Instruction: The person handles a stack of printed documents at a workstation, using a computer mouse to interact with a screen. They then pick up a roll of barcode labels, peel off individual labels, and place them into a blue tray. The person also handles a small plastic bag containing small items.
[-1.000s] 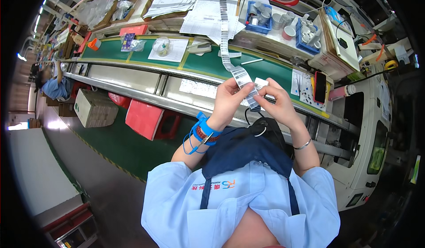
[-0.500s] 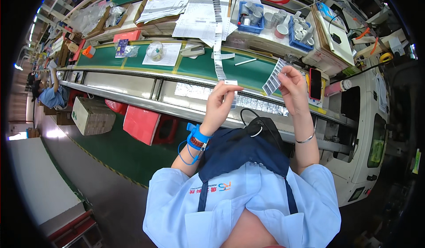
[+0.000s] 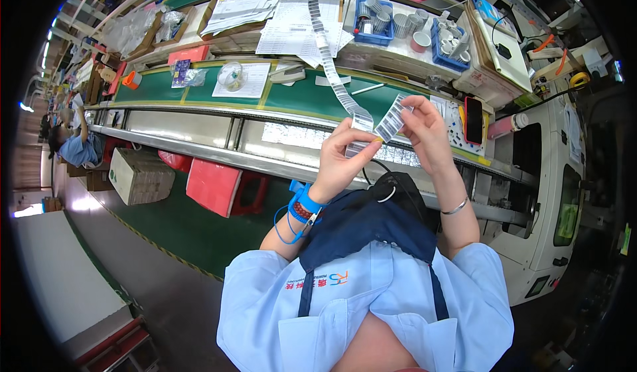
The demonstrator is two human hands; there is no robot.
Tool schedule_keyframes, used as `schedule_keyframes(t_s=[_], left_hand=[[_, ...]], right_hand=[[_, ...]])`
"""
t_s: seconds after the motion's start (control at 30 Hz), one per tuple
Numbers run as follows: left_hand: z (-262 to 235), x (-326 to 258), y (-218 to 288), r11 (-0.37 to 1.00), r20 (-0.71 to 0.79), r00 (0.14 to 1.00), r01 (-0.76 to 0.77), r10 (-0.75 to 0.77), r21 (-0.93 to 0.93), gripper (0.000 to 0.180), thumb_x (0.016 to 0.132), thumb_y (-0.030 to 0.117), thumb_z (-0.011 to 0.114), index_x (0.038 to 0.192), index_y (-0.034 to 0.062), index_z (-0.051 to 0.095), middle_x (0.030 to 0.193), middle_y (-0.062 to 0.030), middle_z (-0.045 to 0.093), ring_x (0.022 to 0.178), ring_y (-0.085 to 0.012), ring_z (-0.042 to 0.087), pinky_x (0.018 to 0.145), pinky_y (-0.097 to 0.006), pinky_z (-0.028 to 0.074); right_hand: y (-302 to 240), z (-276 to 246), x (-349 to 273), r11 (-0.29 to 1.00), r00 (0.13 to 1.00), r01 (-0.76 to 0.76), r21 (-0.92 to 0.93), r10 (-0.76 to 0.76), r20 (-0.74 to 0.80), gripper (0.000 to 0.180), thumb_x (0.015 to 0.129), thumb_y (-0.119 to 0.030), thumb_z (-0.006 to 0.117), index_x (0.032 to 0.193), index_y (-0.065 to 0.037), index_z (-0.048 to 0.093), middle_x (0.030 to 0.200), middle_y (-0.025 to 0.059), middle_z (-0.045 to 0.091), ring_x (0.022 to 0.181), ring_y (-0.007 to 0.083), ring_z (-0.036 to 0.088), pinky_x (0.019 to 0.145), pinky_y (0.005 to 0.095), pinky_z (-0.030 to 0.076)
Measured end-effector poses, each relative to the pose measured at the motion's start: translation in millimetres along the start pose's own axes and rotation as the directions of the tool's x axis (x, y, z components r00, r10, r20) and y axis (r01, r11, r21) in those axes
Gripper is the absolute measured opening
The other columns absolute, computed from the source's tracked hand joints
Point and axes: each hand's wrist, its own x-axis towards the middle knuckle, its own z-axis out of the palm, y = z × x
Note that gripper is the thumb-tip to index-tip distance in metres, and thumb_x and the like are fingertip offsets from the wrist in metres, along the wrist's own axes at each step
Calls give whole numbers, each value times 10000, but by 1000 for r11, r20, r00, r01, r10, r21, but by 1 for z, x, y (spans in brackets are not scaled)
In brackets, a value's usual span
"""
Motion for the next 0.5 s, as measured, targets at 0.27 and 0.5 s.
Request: schedule_keyframes(t_s=[0.27, 0.5], left_hand=[[2, 0, 1, 999, -59, 998, 32, -32, -7, 70, 699, 11, 655, 759, 27, 620, 757, -49, 611, 765, -126, 479, 737, -268, 360], [-2, -1, 1, 999, -55, 998, 5, -3, 35, 90, 699, -13, 643, 779, 17, 615, 772, -55, 552, 742, -136, 489, 656, -247, 385]], right_hand=[[4, 12, -10, 987, 994, -38, -158, 54, 98, 277, 798, -70, 586, 1040, -50, 454, 857, 19, 542, 713, 51, 527, 604, 190, 445], [6, 10, -13, 984, 971, -170, -49, 176, 165, 287, 793, -47, 585, 1037, -61, 435, 826, 23, 541, 672, 51, 521, 587, 182, 434]])
